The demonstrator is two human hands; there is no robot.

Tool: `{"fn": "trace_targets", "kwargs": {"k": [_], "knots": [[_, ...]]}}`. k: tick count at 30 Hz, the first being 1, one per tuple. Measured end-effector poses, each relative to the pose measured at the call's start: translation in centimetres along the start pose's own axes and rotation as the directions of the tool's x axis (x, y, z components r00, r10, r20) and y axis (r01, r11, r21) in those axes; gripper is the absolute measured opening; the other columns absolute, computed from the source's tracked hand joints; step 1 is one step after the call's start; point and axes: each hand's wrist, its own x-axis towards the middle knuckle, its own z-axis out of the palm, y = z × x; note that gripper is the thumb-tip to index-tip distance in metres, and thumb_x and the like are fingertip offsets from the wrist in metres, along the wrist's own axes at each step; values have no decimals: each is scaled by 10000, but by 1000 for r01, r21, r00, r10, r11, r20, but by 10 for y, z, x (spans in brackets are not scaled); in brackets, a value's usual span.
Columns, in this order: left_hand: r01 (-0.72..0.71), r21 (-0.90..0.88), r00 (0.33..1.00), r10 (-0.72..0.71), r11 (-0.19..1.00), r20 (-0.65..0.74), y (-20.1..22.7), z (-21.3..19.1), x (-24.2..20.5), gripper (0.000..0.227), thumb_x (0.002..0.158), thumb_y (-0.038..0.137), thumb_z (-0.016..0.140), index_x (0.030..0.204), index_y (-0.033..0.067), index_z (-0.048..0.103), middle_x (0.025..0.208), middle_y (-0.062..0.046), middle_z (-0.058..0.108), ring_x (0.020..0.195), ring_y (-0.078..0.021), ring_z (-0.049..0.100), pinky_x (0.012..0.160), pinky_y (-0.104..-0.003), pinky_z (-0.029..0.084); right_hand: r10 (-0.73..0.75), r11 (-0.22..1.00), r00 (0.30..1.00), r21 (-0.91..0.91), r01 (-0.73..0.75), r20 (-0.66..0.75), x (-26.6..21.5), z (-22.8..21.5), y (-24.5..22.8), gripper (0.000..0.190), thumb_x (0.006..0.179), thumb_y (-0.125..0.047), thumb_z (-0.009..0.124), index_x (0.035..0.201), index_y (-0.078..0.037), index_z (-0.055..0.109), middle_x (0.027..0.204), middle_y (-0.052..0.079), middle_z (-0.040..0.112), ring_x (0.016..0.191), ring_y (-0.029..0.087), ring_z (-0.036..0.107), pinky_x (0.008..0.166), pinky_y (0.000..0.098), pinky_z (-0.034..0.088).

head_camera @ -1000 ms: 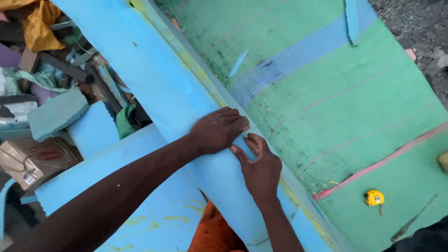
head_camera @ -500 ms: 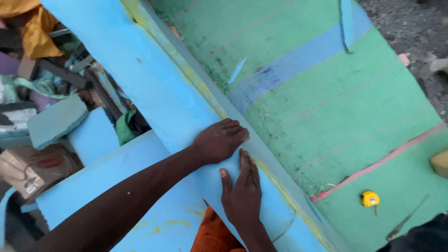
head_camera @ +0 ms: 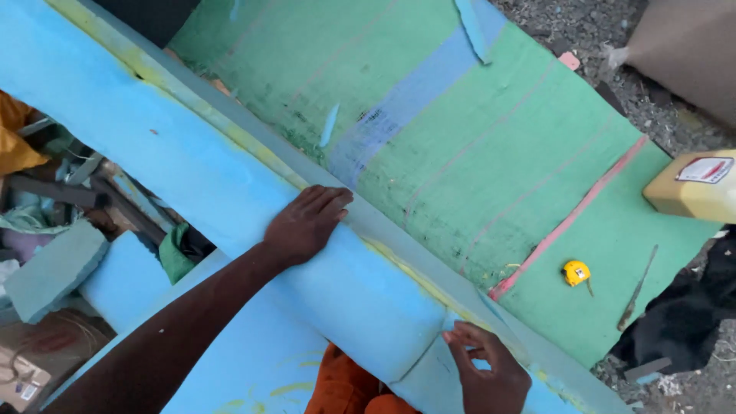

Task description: Applying adhesive and attaching a foam strip to a foam base for furniture upholstery.

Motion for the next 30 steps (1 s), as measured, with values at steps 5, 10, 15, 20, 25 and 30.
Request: {"fn": "trace_targets", "kwargs": {"k": [5,10,15,20,25,30], "knots": [[-34,15,982,37,999,-185,40,-44,5,251,1133,156,451,1293,15,586,1418,-161,613,1318,-355,592,1105,-545,467,212,977,977,-23,-212,12,-4,-9,45,238,957,-347,733,911,-138,838,673,43,790,658,113,727,742,249,540],[-11,62,987,21,998,-159,53,-66,-17,335,1130,197,426,1343,13,606,1473,-143,606,1429,-327,545,1218,-519,425,-5,999,998,-43,2,-65,-12,45,125,318,1015,-369,633,766,-186,709,564,-28,590,523,136,510,560,333,431],[58,57,998,-56,997,-41,5,-54,-35,472,1147,274,388,1552,39,445,1610,-118,484,1538,-294,412,1289,-488,341,-51,996,993,-82,42,-110,-17,48,117,341,1079,-337,577,830,-125,670,559,18,521,512,163,465,515,345,384],[84,61,995,-81,995,-55,10,-50,-33,560,1146,359,399,1607,46,347,1670,-120,392,1579,-305,343,1313,-501,302,-147,987,975,-96,132,-165,-16,63,139,348,1095,-336,559,832,-125,647,584,22,533,505,180,462,510,362,381],[47,144,999,-45,988,-17,8,-51,-27,586,1153,365,392,1639,57,283,1715,-96,308,1614,-288,260,1332,-480,265,-189,980,971,-94,176,-148,-13,70,147,318,1105,-310,549,875,-110,638,628,38,565,514,194,495,514,362,410],[-70,281,996,54,957,66,5,-53,-22,574,1119,360,456,1531,-37,410,1598,-207,450,1556,-354,323,1319,-512,256,-180,983,972,-49,175,-154,-9,80,162,321,1091,-301,575,847,-98,617,598,38,507,514,185,444,520,354,375]]}}
